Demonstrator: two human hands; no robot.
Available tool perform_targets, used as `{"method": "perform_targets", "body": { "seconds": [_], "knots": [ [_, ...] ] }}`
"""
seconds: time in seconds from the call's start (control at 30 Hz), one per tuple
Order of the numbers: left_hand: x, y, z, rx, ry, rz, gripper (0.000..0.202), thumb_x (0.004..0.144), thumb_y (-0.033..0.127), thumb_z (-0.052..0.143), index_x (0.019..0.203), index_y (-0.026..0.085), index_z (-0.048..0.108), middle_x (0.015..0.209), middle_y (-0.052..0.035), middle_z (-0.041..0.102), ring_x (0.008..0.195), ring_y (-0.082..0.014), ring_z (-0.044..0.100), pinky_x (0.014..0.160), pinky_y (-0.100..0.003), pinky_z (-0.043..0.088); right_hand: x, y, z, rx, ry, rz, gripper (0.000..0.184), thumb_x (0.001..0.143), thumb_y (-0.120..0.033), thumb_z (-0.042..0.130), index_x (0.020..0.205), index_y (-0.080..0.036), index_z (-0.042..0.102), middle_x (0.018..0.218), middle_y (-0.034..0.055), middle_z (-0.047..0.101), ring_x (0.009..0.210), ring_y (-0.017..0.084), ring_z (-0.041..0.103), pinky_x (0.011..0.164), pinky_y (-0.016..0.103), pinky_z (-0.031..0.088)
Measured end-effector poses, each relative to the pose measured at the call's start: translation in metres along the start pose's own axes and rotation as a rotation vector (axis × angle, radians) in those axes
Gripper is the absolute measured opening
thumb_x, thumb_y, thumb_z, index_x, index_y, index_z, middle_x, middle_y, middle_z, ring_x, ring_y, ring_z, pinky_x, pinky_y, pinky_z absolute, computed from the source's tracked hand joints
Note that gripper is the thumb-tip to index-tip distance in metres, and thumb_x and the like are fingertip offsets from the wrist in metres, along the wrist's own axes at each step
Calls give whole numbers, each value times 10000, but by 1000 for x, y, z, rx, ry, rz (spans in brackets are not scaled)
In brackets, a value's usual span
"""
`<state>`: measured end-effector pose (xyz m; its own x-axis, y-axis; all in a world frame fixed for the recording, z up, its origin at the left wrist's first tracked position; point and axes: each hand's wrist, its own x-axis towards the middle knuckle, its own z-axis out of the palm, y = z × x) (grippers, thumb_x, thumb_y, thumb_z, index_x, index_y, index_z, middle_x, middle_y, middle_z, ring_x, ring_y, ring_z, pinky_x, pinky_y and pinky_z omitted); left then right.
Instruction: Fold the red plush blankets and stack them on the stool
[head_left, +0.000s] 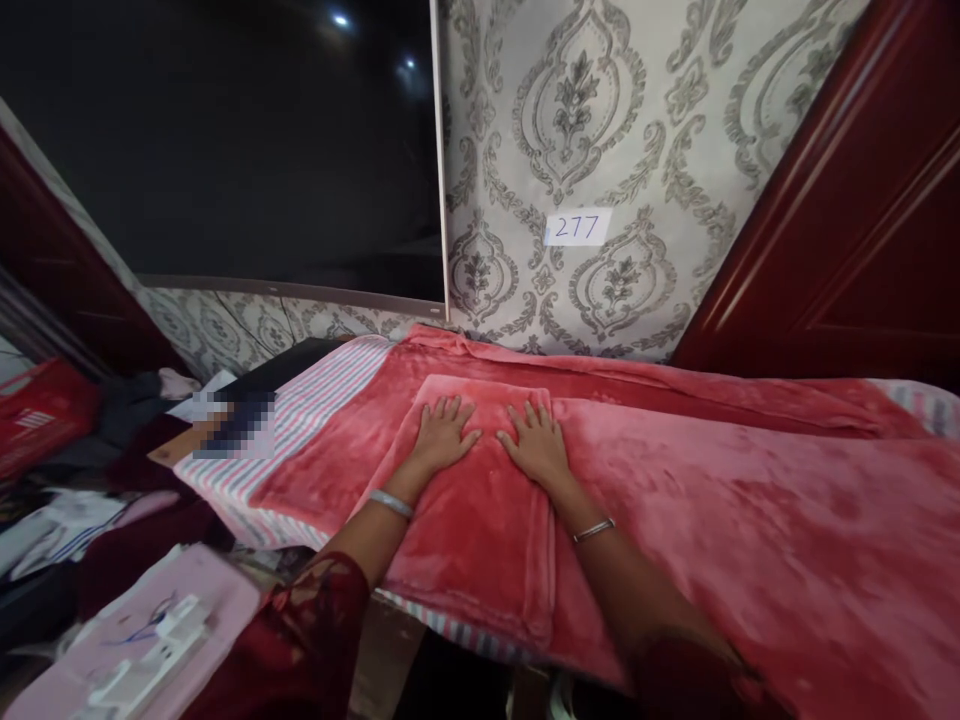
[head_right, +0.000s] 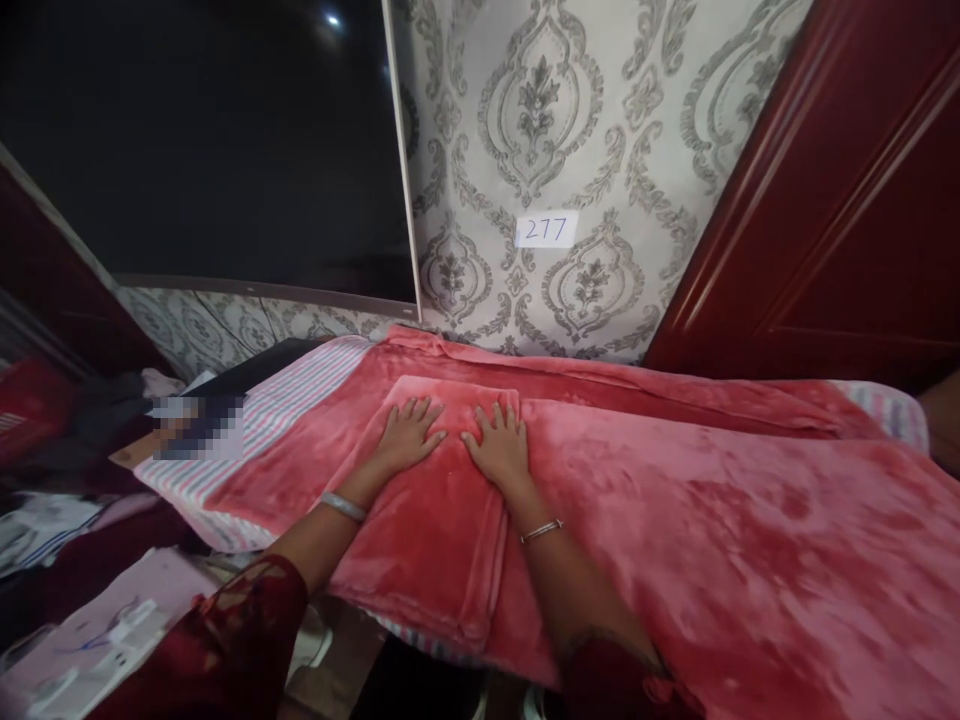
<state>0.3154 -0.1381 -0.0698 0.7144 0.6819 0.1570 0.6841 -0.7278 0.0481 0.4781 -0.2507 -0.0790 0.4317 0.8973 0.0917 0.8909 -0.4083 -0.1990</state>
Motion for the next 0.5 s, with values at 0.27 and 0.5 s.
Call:
{"method": "perform_targets", "body": {
  "seconds": [0.27,0.5],
  "knots": [
    [1,-3,1,-5,6,10,656,982,569,410,1561,260,401,1655,-116,318,1526,-377,254,1210,-643,181,2,0,-2,61,15,-4,679,1013,-608,365,1598,-264,353,1674,92,245,1547,327,132,1207,545,166],
    [1,-3,0,7,-23,-2,666,989,579,384,1573,261,375,1665,-114,300,1541,-370,223,1220,-625,171,-1,2,-4,92,24,-11,658,1012,-587,399,1587,-267,372,1678,94,233,1550,319,131,1211,542,165]
  ]
}}
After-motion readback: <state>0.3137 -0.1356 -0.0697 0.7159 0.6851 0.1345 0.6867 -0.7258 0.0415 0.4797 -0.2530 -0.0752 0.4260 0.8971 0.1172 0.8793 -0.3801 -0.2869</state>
